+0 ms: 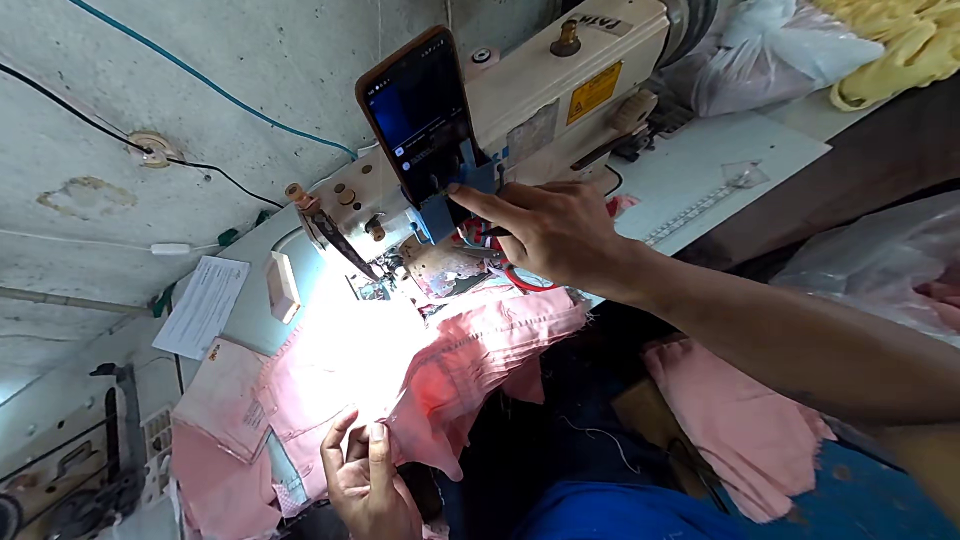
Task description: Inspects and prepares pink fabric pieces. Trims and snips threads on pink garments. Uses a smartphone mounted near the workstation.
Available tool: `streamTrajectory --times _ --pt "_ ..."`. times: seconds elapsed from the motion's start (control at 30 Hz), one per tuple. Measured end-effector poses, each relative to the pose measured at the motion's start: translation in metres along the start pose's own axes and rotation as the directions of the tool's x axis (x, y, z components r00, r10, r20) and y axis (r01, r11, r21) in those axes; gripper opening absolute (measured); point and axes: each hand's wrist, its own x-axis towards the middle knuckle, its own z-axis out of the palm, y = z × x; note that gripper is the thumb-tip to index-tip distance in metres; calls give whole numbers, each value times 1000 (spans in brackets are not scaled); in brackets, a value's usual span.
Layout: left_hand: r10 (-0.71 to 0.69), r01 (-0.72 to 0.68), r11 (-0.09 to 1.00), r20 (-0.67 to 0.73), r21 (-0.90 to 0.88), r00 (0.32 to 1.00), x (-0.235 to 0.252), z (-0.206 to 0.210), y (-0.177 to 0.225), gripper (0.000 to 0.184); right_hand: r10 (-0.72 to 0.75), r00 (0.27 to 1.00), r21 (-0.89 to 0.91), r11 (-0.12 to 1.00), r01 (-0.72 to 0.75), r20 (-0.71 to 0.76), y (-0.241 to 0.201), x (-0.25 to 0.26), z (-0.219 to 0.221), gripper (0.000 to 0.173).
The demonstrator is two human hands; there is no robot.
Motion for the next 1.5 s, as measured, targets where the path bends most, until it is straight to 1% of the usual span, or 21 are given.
streamTrajectory --times 0.33,0.53,0.73,0.97,1.27,1.4,1.5 --pt "6 -6 1000 -3 11 1000 -1 -2 1 29 26 999 5 1000 -26 -19 3 8 -4 53" --pt "-2 2 1000 0 6 1000 -1 -1 1 28 -8 1000 -5 1000 8 -5 2 -1 2 52" --pt "-1 1 1000 -3 2 1000 -1 0 2 29 40 999 1 999 -40 -24 4 13 -10 55" --pt "-4 4 1000 2 -2 1000 -1 -2 0 29 -5 1000 -4 1000 5 -4 4 1 -1 53" --pt "2 -2 1000 3 7 1000 0 0 0 29 8 1000 -10 1000 -8 -13 7 9 -6 51" --pt "-3 3 1000 3 12 1000 0 1 1 29 36 999 -5 999 -36 -40 8 11 -10 55" --pt "-3 3 1000 7 16 1000 1 2 1 29 5 999 2 1000 -5 -46 6 5 -7 52"
